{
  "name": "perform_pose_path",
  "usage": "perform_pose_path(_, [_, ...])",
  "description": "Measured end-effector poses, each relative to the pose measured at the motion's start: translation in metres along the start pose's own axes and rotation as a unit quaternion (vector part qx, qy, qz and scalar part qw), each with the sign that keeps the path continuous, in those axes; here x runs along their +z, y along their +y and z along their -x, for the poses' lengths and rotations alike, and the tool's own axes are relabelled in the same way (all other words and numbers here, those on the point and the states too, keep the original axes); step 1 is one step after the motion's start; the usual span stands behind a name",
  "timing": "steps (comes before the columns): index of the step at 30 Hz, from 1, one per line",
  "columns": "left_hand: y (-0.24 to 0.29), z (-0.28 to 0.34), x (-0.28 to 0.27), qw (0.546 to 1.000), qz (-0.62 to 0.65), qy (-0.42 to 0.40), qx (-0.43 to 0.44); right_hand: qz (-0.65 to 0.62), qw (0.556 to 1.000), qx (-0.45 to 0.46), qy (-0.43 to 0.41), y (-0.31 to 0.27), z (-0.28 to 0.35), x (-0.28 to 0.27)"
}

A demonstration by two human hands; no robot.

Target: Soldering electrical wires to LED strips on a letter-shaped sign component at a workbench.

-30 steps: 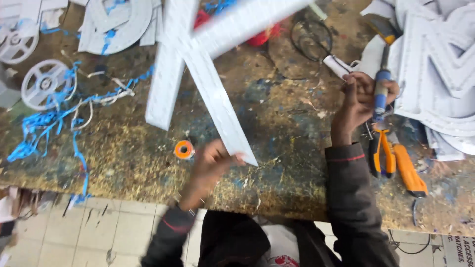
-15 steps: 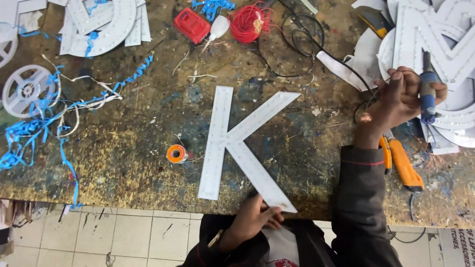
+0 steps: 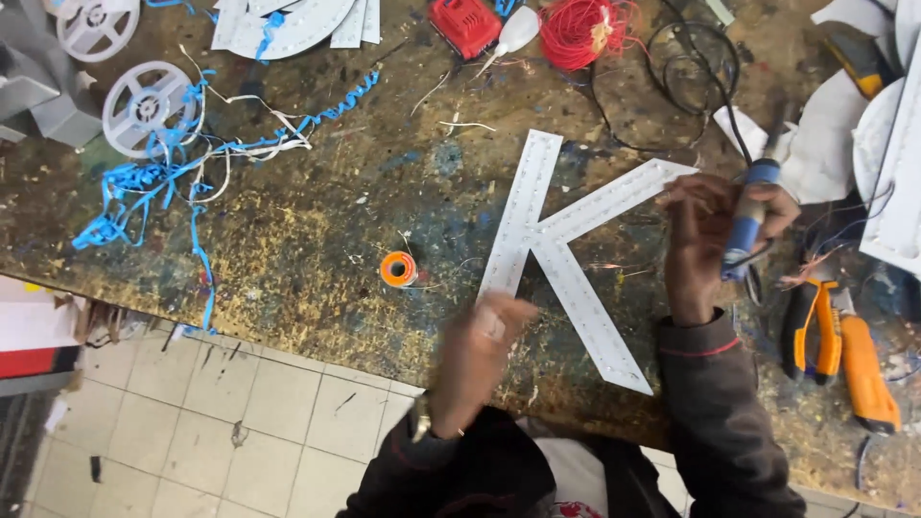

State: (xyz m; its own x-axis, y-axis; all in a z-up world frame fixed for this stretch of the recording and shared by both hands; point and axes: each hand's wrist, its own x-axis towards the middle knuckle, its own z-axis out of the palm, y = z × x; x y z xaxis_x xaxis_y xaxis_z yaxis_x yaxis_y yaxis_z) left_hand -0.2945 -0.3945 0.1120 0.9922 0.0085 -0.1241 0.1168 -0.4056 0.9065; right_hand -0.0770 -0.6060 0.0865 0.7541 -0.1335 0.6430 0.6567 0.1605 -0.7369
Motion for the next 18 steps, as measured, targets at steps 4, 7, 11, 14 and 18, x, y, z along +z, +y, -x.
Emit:
perform_pose_path(4, [-0.035,-0.012,-0.069,0.934,-0.208,0.281,-0.070,0.030,0.999,0.000,-0.039,0.006,0.016,0.009])
perform_pose_path(7, [-0.090,-0.019,-0.092,0.931,-0.227,0.259,-0.118,0.028,0.998,0.025,-0.057,-0.003,0.027,0.020])
perform_pose_path(11, [-0.148,-0.047,-0.128,0.915,-0.248,0.301,-0.106,0.023,0.996,0.065,-0.061,-0.005,0.044,0.026])
perform_pose_path(14, [-0.120,-0.056,-0.145,0.875,-0.332,0.346,-0.062,0.029,0.993,0.106,-0.054,-0.009,0.054,0.019])
perform_pose_path(18, [-0.046,-0.033,-0.081,0.937,-0.061,0.343,-0.014,0.057,0.988,0.147,-0.012,-0.025,0.077,0.012])
